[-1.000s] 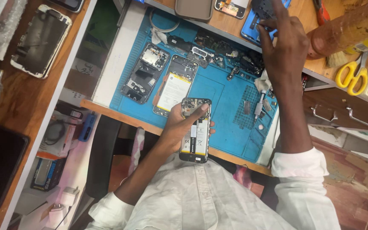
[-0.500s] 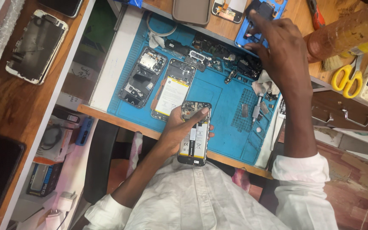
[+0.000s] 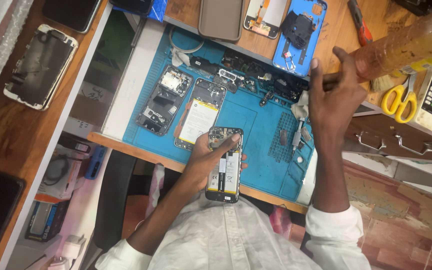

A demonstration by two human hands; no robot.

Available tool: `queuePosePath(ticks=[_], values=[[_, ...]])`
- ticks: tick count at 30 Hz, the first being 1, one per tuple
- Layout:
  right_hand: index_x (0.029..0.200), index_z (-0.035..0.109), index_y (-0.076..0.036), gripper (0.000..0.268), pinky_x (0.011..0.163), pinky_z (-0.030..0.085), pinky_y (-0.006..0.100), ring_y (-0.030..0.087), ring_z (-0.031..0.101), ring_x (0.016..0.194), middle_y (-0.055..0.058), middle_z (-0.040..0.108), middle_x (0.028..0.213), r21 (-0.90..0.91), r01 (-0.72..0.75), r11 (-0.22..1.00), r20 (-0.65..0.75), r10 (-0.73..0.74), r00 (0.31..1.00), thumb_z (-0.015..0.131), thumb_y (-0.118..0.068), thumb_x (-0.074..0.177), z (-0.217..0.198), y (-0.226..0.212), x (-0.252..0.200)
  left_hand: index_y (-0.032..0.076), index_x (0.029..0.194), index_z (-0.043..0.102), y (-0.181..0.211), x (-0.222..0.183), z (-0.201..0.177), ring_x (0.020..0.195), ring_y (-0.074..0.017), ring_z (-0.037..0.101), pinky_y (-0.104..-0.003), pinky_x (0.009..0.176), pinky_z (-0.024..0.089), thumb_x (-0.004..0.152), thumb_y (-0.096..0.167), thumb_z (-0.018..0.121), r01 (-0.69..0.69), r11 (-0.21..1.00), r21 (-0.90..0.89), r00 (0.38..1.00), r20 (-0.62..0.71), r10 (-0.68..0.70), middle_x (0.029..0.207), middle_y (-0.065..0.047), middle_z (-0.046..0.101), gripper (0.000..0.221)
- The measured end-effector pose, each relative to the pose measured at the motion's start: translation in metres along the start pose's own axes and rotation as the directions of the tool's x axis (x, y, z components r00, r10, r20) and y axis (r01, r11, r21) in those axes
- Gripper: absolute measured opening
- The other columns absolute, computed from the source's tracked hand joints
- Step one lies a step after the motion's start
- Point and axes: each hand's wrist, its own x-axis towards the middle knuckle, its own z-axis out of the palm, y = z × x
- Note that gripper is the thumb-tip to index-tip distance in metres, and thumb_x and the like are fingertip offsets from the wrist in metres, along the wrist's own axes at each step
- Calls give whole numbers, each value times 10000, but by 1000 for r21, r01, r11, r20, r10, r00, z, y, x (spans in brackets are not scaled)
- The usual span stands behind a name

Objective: The person disassembles a smartphone using a screwdriver and tweezers. They remove screws from the internal frame, lift the motherboard, and disconnect ribbon cables. The person then places the disassembled components on a blue anti-static mat alongside other phone parts.

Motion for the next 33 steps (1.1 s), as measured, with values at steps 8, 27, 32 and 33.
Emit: queuePosePath(ticks=[8, 27, 32, 33], values=[[1528, 412, 31, 609, 659, 666, 291, 227, 798, 767, 167, 764, 844, 564, -368, 740, 241, 279, 930, 721, -62, 1013, 9, 13, 6, -31, 1054, 595, -5, 3, -3, 727, -255, 768, -415, 584, 681, 826, 295, 831, -16, 999, -46, 1000, -4, 15, 852, -102, 671, 463], [1263, 624, 140, 323, 864, 692, 348, 238, 769, 930, 208, 735, 1033, 619, -463, 634, 270, 381, 884, 696, 49, 962, -40, 0, -113, -1, 1072, 621, 21, -14, -43, 693, -242, 754, -421, 605, 673, 920, 272, 765, -217, 968, -124, 976, -39, 214, 823, -155, 697, 344], [1251, 631, 151, 332, 847, 681, 347, 241, 760, 934, 213, 746, 1033, 590, -570, 572, 363, 442, 820, 691, 54, 939, -41, -1, -166, 11, 1080, 651, 24, -19, -48, 724, -206, 750, -410, 641, 678, 932, 290, 762, -235, 963, -131, 972, -50, 230, 843, -117, 698, 335], [1259, 626, 146, 343, 849, 677, 342, 239, 761, 930, 212, 746, 1031, 587, -594, 551, 389, 451, 803, 690, 43, 938, -37, 0, -171, 11, 1084, 648, 23, -19, -47, 732, -206, 751, -415, 647, 680, 935, 287, 764, -232, 963, -137, 973, -51, 227, 845, -115, 696, 335]])
